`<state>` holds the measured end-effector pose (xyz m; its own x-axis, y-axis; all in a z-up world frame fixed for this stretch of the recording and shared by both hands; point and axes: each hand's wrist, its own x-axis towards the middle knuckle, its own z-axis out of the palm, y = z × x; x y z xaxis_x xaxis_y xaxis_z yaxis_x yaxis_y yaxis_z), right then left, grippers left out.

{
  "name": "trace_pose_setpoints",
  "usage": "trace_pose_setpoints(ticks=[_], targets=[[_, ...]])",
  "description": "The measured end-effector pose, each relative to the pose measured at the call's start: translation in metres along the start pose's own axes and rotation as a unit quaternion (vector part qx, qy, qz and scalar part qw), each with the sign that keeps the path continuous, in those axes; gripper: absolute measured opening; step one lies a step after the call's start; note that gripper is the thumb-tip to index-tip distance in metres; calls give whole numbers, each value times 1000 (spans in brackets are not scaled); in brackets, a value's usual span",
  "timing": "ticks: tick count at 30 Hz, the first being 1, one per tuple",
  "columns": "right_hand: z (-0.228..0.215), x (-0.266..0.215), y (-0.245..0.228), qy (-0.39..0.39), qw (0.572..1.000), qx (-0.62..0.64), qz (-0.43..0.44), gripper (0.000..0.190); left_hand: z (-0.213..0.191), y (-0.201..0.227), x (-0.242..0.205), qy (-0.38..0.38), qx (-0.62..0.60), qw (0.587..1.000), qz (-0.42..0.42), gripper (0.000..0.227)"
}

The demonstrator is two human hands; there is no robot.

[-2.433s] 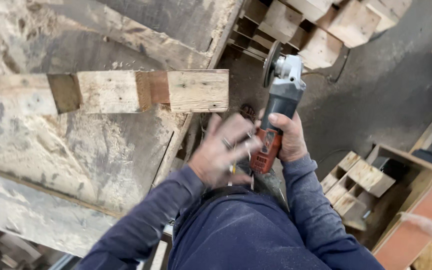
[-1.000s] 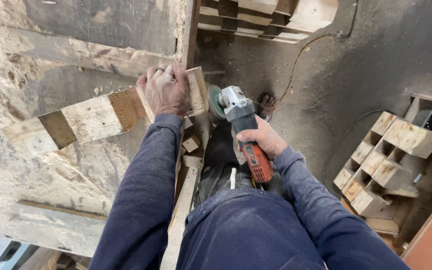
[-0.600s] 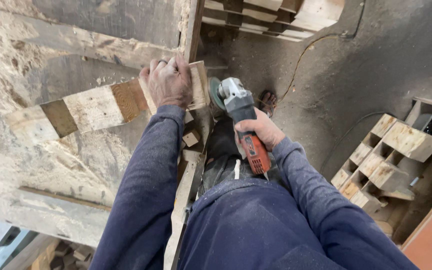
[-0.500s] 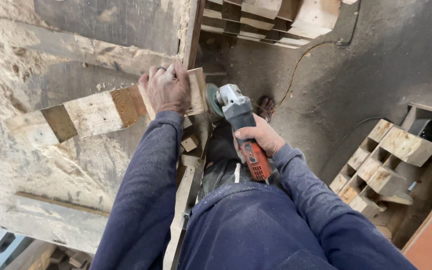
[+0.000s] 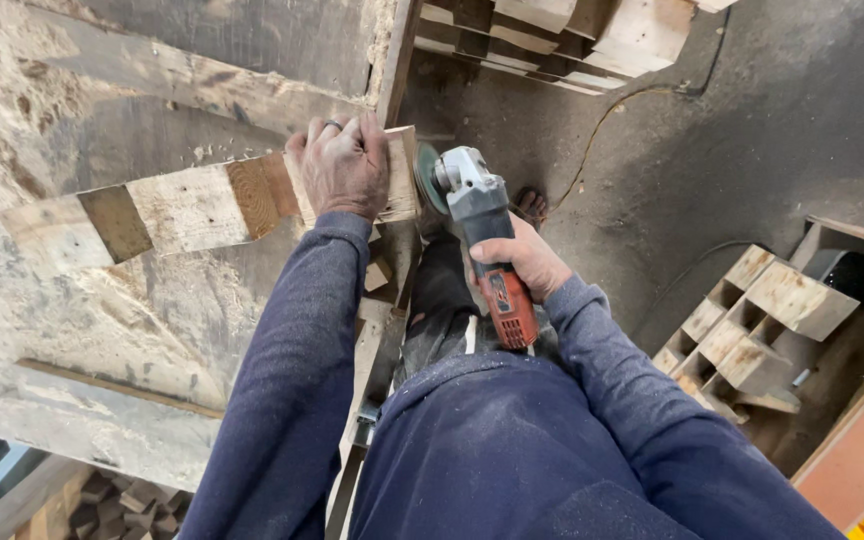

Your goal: The person uses an angle grinder with a sanding disc to smooth the edges and surfaces of small wooden blocks. They hold the blocks with one hand while operating the tool with the other, repositioning the blocks as needed to sand different sides.

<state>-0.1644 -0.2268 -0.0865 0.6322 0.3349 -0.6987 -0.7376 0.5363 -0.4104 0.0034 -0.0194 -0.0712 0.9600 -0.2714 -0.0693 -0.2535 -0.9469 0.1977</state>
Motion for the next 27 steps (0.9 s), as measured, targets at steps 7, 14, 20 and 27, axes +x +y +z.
trace_pose_setpoints(ticks=[7,14,20,27], targets=[[-1,10,-5,33,999,-16,26,46,3,2,6,29,9,999,12,47],[-1,16,-7,37,999,-17,31,46,2,2,8,14,3,1000,5,47],[5,-5,-4,-14,1000,1,-9,53,3,2,4,8,3,1000,-9,47],[9,-10,-1,44,998,-33,16,56,6,3,4,13,-1,1000,-9,50]])
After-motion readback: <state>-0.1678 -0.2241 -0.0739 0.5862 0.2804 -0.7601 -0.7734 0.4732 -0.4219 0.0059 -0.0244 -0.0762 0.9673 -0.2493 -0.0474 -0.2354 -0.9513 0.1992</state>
